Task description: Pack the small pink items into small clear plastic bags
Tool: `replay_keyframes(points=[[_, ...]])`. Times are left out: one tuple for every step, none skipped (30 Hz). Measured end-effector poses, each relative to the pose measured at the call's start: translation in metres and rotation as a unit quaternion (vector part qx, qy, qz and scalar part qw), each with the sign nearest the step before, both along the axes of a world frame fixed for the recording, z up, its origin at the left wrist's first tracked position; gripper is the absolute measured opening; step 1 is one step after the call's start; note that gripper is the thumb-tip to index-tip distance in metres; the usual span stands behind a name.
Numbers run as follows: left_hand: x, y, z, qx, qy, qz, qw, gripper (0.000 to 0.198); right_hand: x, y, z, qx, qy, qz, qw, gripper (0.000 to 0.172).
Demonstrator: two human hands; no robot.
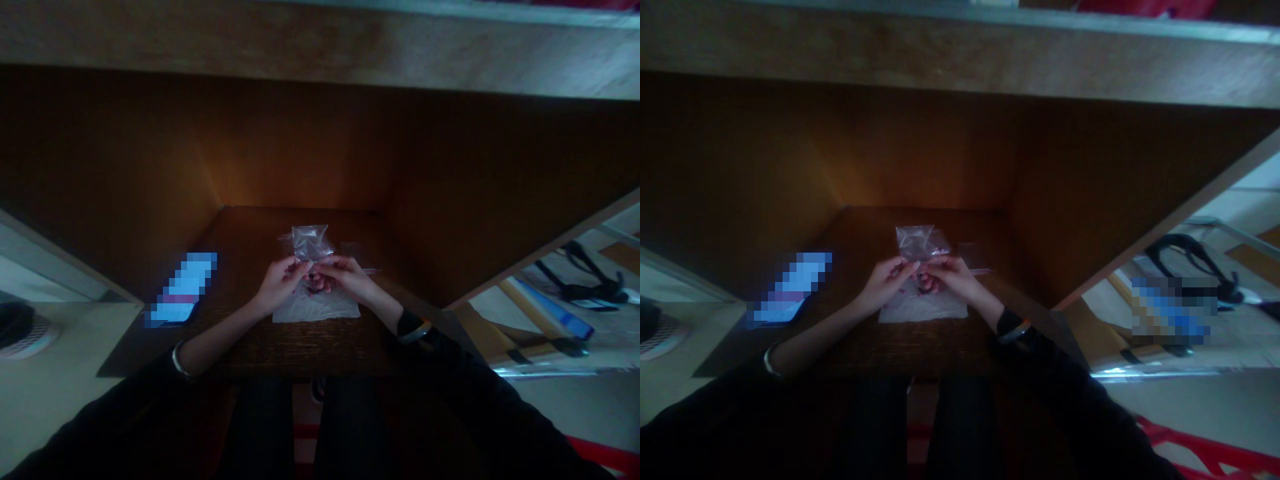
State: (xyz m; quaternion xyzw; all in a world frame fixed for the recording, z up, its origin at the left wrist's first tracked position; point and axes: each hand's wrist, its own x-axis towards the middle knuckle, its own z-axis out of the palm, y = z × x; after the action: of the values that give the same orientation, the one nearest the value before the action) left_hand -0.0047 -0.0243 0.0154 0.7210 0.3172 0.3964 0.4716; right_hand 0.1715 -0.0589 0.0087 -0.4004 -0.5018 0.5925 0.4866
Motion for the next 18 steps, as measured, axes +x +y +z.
replay_keyframes(points=[[-0.0001, 0.0001, 0.0001, -0.001, -0.002, -0.004, 1.000, 0.024, 0.0003, 0.0002, -0.0001, 0.004, 0.001, 0.001, 1.000, 0.022], [-0.0001, 0.0005, 0.0001, -0.003, -0.003, -0.008, 1.000, 0.024, 0.0007, 0.0004, -0.0003, 0.007, 0.001, 0.001, 1.000, 0.021], [-0.0001, 0.0009, -0.0001, -0.007, -0.004, -0.012, 1.000, 0.024, 0.0011, 0.0006, -0.0006, 0.009, 0.001, 0.001, 1.000, 0.020], [0.0001, 0.0013, -0.0002, -0.011, -0.004, -0.016, 1.000, 0.023, 0.0015, 0.0008, -0.0011, 0.010, 0.001, 0.000, 1.000, 0.019], [0.0003, 0.0016, -0.0003, -0.014, -0.004, -0.020, 1.000, 0.023, 0.0018, 0.0009, -0.0015, 0.009, 0.000, -0.001, 1.000, 0.019], [0.0006, 0.0018, -0.0002, -0.017, -0.005, -0.023, 1.000, 0.023, 0.0020, 0.0010, -0.0019, 0.008, 0.000, -0.001, 1.000, 0.019], [0.0009, 0.0019, 0.0000, -0.018, -0.007, -0.027, 0.999, 0.023, 0.0021, 0.0010, -0.0021, 0.005, 0.000, -0.002, 1.000, 0.019], [0.0012, 0.0018, 0.0003, -0.017, -0.009, -0.030, 0.999, 0.022, 0.0019, 0.0009, -0.0020, 0.002, 0.001, -0.002, 1.000, 0.020], [0.0015, 0.0016, 0.0005, -0.015, -0.012, -0.032, 0.999, 0.021, 0.0015, 0.0007, -0.0017, -0.002, 0.003, -0.004, 1.000, 0.020], [0.0018, 0.0014, 0.0008, -0.013, -0.013, -0.032, 0.999, 0.021, 0.0010, 0.0005, -0.0012, -0.007, 0.007, -0.006, 1.000, 0.020], [0.0019, 0.0011, 0.0010, -0.011, -0.013, -0.031, 0.999, 0.020, 0.0003, 0.0002, -0.0004, -0.014, 0.013, -0.011, 1.000, 0.020], [0.0019, 0.0008, 0.0011, -0.010, -0.011, -0.028, 0.999, 0.020, -0.0004, -0.0002, 0.0005, -0.021, 0.019, -0.014, 1.000, 0.021], [0.0018, 0.0006, 0.0012, -0.010, -0.008, -0.024, 1.000, 0.021, -0.0011, -0.0005, 0.0014, -0.028, 0.026, -0.018, 0.999, 0.022], [0.0016, 0.0003, 0.0012, -0.011, -0.003, -0.017, 1.000, 0.021, -0.0016, -0.0007, 0.0024, -0.034, 0.035, -0.021, 0.999, 0.022], [0.0012, 0.0001, 0.0013, -0.012, 0.002, -0.010, 1.000, 0.022, -0.0020, -0.0010, 0.0032, -0.038, 0.045, -0.024, 0.998, 0.023], [0.0008, -0.0001, 0.0014, -0.013, 0.008, -0.005, 1.000, 0.022, -0.0022, -0.0012, 0.0040, -0.041, 0.054, -0.026, 0.997, 0.024], [0.0003, -0.0003, 0.0015, -0.014, 0.011, -0.002, 1.000, 0.023, -0.0021, -0.0013, 0.0047, -0.042, 0.061, -0.029, 0.997, 0.024], [-0.0001, -0.0005, 0.0016, -0.016, 0.013, -0.003, 1.000, 0.023, -0.0019, -0.0015, 0.0052, -0.041, 0.065, -0.033, 0.997, 0.023]])
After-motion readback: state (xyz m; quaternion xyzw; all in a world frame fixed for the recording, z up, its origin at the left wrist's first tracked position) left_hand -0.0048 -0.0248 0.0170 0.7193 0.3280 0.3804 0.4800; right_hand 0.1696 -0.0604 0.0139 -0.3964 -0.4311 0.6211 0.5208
